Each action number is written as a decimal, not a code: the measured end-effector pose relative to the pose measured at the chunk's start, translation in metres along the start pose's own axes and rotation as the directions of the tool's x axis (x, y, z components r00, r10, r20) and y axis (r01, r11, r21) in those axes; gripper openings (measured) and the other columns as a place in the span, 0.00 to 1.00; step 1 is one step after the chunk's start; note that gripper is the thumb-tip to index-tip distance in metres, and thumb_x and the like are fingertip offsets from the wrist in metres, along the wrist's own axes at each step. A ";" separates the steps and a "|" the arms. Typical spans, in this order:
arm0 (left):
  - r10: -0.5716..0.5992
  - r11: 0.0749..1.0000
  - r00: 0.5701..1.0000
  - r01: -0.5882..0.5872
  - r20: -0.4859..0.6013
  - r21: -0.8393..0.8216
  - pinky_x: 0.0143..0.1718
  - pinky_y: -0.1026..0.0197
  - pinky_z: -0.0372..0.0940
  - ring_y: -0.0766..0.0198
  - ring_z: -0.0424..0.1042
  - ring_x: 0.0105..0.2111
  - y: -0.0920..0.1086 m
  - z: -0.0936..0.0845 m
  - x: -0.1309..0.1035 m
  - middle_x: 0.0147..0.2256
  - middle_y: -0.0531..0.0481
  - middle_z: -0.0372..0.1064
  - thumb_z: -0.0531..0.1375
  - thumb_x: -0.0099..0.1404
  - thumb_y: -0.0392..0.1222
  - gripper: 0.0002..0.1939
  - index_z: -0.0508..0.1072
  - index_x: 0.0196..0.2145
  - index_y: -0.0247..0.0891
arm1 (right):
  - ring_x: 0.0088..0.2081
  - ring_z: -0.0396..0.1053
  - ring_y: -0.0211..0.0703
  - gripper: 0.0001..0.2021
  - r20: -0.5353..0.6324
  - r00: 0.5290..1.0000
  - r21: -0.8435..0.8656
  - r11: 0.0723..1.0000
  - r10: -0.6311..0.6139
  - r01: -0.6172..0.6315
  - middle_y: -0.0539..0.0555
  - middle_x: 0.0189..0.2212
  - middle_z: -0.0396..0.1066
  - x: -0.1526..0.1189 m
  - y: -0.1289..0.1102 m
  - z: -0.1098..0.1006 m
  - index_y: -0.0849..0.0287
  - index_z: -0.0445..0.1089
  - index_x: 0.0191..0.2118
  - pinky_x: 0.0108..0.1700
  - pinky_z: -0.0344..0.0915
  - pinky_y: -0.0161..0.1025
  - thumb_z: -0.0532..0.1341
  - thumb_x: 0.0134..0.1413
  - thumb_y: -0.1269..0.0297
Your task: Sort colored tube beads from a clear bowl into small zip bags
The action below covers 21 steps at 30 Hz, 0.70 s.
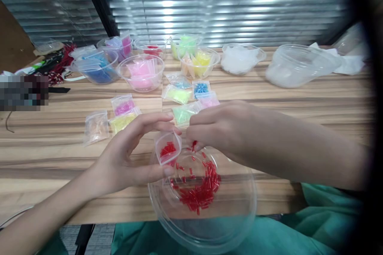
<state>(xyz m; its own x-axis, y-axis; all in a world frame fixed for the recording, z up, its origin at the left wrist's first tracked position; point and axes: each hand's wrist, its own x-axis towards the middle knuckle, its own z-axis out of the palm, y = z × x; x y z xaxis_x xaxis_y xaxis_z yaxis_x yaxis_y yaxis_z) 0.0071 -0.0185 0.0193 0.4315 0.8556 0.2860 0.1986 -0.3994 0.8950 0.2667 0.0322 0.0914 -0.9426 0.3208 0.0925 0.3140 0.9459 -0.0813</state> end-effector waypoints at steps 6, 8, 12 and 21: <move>0.028 1.000 0.999 -0.028 0.033 0.003 0.60 0.55 0.69 0.53 0.72 0.57 0.000 0.001 -0.002 0.58 0.50 0.70 0.74 0.59 0.37 0.40 0.66 0.64 0.56 | 0.29 0.62 0.35 0.12 -0.144 0.987 0.194 0.980 0.070 -0.042 0.46 0.29 0.66 0.002 -0.002 -0.001 0.58 0.65 0.33 0.32 0.55 0.36 0.56 0.63 0.82; 0.029 1.000 0.999 -0.029 0.034 0.009 0.60 0.54 0.68 0.52 0.72 0.57 -0.001 0.001 -0.003 0.58 0.50 0.70 0.74 0.59 0.37 0.39 0.66 0.64 0.56 | 0.28 0.60 0.34 0.12 -0.205 0.976 0.218 0.976 0.068 -0.022 0.45 0.28 0.63 0.002 -0.003 -0.001 0.59 0.63 0.33 0.31 0.53 0.35 0.55 0.63 0.83; 0.041 0.999 0.997 -0.039 0.058 -0.034 0.60 0.57 0.68 0.54 0.72 0.57 -0.002 0.002 -0.004 0.56 0.51 0.73 0.74 0.59 0.37 0.41 0.64 0.66 0.54 | 0.26 0.56 0.33 0.12 -0.227 0.969 0.237 0.971 0.094 -0.039 0.45 0.27 0.60 0.002 -0.005 -0.002 0.58 0.61 0.34 0.28 0.49 0.35 0.52 0.62 0.83; 0.006 1.000 0.999 -0.005 0.051 -0.026 0.64 0.52 0.66 0.50 0.68 0.62 -0.002 0.002 -0.005 0.61 0.54 0.69 0.73 0.59 0.37 0.41 0.64 0.65 0.58 | 0.25 0.53 0.33 0.14 -0.197 0.972 0.278 0.958 0.127 -0.069 0.45 0.23 0.59 0.005 -0.007 -0.005 0.58 0.63 0.28 0.28 0.49 0.36 0.53 0.54 0.85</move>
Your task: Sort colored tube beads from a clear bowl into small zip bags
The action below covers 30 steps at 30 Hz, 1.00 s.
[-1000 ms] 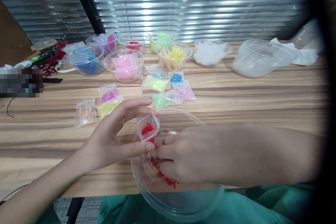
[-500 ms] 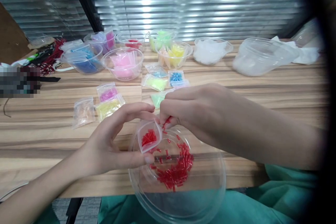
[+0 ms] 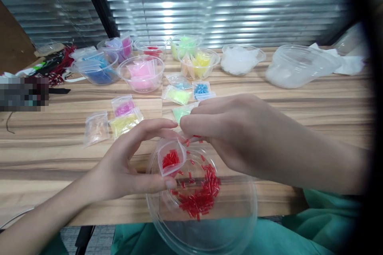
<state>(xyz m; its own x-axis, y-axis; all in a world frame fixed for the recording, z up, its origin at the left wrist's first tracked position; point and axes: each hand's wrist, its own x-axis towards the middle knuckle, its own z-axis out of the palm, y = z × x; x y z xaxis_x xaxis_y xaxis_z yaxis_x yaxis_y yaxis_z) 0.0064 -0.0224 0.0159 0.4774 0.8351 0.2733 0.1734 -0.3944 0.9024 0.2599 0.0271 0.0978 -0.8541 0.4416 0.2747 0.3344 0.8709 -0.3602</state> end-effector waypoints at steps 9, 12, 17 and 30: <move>0.009 1.000 1.000 -0.009 0.016 -0.020 0.59 0.59 0.69 0.55 0.71 0.58 0.003 0.001 0.001 0.58 0.57 0.69 0.72 0.60 0.34 0.41 0.63 0.65 0.60 | 0.34 0.67 0.29 0.12 -0.056 0.997 0.164 0.984 -0.055 0.064 0.45 0.37 0.73 0.001 -0.002 0.000 0.60 0.72 0.42 0.37 0.59 0.30 0.55 0.66 0.81; -0.001 1.000 1.000 0.001 0.015 0.010 0.62 0.55 0.67 0.53 0.69 0.60 0.003 0.002 0.000 0.60 0.57 0.68 0.71 0.61 0.36 0.39 0.63 0.65 0.60 | 0.36 0.66 0.30 0.10 0.000 0.997 0.178 0.981 -0.082 0.080 0.47 0.36 0.71 0.001 -0.003 0.000 0.62 0.73 0.45 0.37 0.60 0.30 0.57 0.68 0.80; -0.045 0.998 0.999 0.044 0.024 0.043 0.63 0.52 0.68 0.50 0.69 0.60 -0.001 0.000 -0.006 0.60 0.54 0.68 0.73 0.58 0.38 0.39 0.65 0.64 0.58 | 0.33 0.66 0.33 0.06 -0.019 0.991 0.137 0.982 -0.130 0.132 0.49 0.36 0.70 -0.001 -0.005 0.004 0.60 0.72 0.47 0.33 0.60 0.31 0.58 0.71 0.72; -0.019 1.000 0.999 0.018 0.026 0.024 0.64 0.49 0.67 0.49 0.69 0.60 0.002 0.006 -0.002 0.60 0.52 0.68 0.73 0.59 0.39 0.40 0.64 0.64 0.58 | 0.37 0.70 0.32 0.09 -0.113 0.985 0.178 0.973 -0.128 0.146 0.51 0.41 0.76 0.003 -0.007 0.013 0.66 0.72 0.44 0.39 0.65 0.29 0.57 0.65 0.82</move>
<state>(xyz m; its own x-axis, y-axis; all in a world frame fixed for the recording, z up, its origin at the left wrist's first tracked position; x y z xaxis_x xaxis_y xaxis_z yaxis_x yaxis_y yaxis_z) 0.0105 -0.0268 0.0150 0.4961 0.8321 0.2478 0.2023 -0.3883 0.8990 0.2498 0.0192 0.0892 -0.8395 0.3483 0.4171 0.1296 0.8738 -0.4688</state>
